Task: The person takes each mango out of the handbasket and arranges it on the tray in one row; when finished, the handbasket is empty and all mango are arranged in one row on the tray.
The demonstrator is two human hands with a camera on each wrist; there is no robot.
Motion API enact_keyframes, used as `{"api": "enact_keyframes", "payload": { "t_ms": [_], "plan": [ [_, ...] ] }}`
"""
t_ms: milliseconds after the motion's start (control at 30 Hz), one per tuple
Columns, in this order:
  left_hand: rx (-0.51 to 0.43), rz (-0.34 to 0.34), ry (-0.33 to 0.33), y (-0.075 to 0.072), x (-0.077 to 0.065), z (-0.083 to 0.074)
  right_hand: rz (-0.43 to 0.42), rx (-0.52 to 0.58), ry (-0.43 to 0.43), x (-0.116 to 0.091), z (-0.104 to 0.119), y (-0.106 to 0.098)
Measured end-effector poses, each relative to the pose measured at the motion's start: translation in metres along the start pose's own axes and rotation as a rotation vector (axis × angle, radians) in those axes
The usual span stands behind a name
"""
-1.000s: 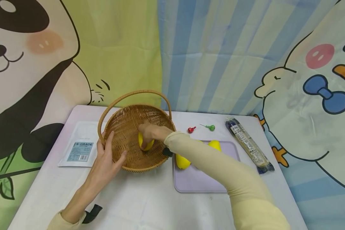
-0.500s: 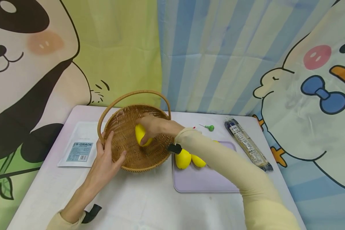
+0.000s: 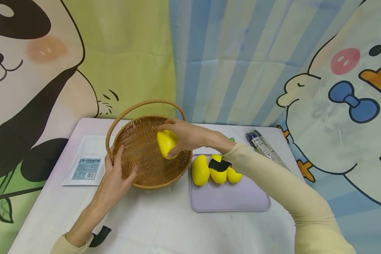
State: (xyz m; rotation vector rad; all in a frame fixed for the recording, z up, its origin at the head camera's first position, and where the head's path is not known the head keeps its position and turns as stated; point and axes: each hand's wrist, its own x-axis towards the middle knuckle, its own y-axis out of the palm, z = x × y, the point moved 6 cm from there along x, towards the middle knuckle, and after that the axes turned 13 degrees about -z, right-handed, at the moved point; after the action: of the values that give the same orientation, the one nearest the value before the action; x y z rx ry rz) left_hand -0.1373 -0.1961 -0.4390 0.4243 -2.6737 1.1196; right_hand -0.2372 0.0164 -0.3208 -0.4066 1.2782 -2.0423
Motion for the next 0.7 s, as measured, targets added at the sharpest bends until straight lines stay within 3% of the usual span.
{"api": "enact_keyframes", "payload": {
  "t_ms": [233,500,700],
  "plan": [
    [-0.004,0.013,-0.006,0.001,0.000,-0.001,-0.017,0.057,0.034,-0.037,-0.016,-0.020],
    [-0.005,0.009,-0.002,0.000,0.002,-0.002,-0.074,0.044,0.066,-0.077,-0.036,-0.044],
    [0.003,0.013,-0.012,0.001,0.001,-0.001,-0.108,0.078,0.122,-0.109,-0.063,-0.054]
  ]
}}
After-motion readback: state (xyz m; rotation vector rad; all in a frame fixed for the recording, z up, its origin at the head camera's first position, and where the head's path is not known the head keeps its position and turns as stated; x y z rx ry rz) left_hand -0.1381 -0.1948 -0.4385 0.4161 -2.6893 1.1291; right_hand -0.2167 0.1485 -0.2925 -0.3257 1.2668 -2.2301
